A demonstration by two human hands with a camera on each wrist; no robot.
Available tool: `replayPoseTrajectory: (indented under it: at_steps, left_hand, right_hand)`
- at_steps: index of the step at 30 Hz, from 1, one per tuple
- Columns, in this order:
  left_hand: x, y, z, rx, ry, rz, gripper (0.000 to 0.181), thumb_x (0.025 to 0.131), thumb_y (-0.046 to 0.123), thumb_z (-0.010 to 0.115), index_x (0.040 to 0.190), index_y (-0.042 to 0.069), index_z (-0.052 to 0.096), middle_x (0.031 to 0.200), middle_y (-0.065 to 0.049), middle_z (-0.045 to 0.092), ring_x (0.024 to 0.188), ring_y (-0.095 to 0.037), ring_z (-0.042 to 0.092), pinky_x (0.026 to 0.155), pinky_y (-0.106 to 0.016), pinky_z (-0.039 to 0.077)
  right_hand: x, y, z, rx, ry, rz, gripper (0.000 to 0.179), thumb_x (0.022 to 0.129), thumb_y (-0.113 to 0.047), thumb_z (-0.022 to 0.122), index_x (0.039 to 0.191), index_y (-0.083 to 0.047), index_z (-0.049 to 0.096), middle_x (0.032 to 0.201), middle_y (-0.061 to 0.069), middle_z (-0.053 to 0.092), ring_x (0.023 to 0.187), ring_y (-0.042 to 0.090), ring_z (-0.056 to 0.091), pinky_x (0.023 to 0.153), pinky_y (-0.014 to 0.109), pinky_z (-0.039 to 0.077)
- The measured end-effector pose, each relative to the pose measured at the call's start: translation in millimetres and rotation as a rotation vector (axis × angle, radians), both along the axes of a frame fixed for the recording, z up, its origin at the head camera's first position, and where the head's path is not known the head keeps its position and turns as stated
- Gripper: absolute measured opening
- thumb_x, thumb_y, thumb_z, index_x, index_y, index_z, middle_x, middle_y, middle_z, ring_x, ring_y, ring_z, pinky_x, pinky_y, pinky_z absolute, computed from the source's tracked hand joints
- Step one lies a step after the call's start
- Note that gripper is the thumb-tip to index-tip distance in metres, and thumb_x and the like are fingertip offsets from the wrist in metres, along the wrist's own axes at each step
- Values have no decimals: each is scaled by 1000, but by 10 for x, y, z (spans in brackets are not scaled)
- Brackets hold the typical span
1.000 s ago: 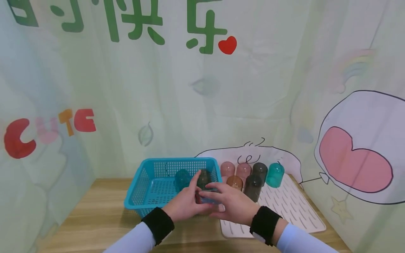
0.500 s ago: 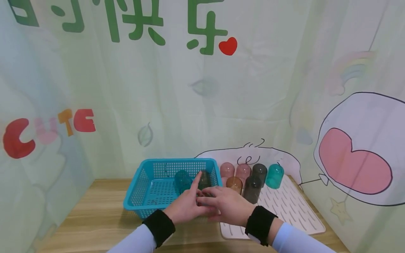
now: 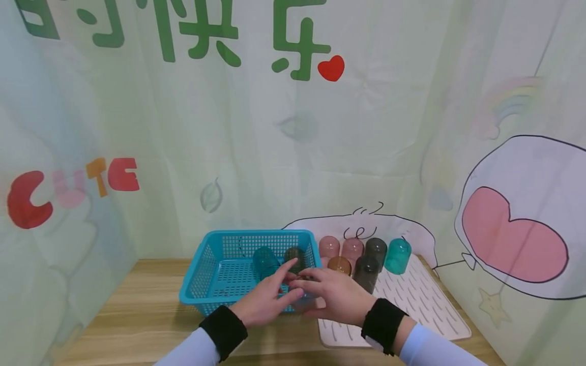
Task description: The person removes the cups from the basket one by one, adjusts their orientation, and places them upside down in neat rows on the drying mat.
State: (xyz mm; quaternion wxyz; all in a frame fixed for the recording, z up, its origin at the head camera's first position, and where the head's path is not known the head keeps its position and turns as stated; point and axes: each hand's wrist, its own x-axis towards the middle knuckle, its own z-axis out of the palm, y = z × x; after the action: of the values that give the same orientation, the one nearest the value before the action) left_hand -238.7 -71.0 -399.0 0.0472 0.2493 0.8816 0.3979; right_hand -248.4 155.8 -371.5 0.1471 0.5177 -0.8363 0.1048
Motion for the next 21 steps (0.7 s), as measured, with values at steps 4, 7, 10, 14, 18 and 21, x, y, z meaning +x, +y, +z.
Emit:
replayPoseTrajectory:
  at_steps: [4,7,10,14,18,21]
  left_hand:
    - [-6,-83,-40,-100,171,21,56,101,52,31,148,20,29,131,0,53,122,-17,44,101,-53,43]
    - [-25,-150,-102,-271,354,39,41,102,39,39,133,14,52,122,-1,59,114,-18,50,95,-50,47]
    - [-38,-212,-168,-412,509,31,25,98,28,52,113,14,66,109,0,64,99,-17,54,84,-42,52]
    - [-27,-276,-225,-457,562,11,15,93,23,61,104,16,70,98,3,64,88,-13,55,76,-35,53]
    - [-27,-305,-252,-437,564,4,11,91,20,63,100,18,70,92,5,64,84,-11,54,73,-31,53]
    - [-36,-311,-264,-425,578,6,11,91,20,64,100,18,70,91,6,64,84,-10,54,73,-31,53]
  right_hand:
    - [-27,95,-6,-18,-4,-67,65,80,-46,74,137,-33,48,129,-3,56,108,7,52,82,30,56]
    - [-45,175,6,-64,-48,-107,64,80,-45,74,137,-35,46,131,-5,54,106,7,53,81,31,56]
    - [-59,258,39,-136,-130,-152,65,80,-45,74,137,-36,45,133,-6,52,108,9,53,81,33,56]
    - [-87,387,93,-246,-251,-237,67,80,-46,73,139,-40,42,133,-9,50,109,10,52,81,35,57]
    - [-149,542,141,-370,-328,-302,68,80,-44,73,139,-36,40,129,-6,51,107,15,54,80,39,57]
    - [-213,663,162,-449,-334,-338,69,80,-42,74,138,-28,41,125,0,53,105,19,54,81,42,57]
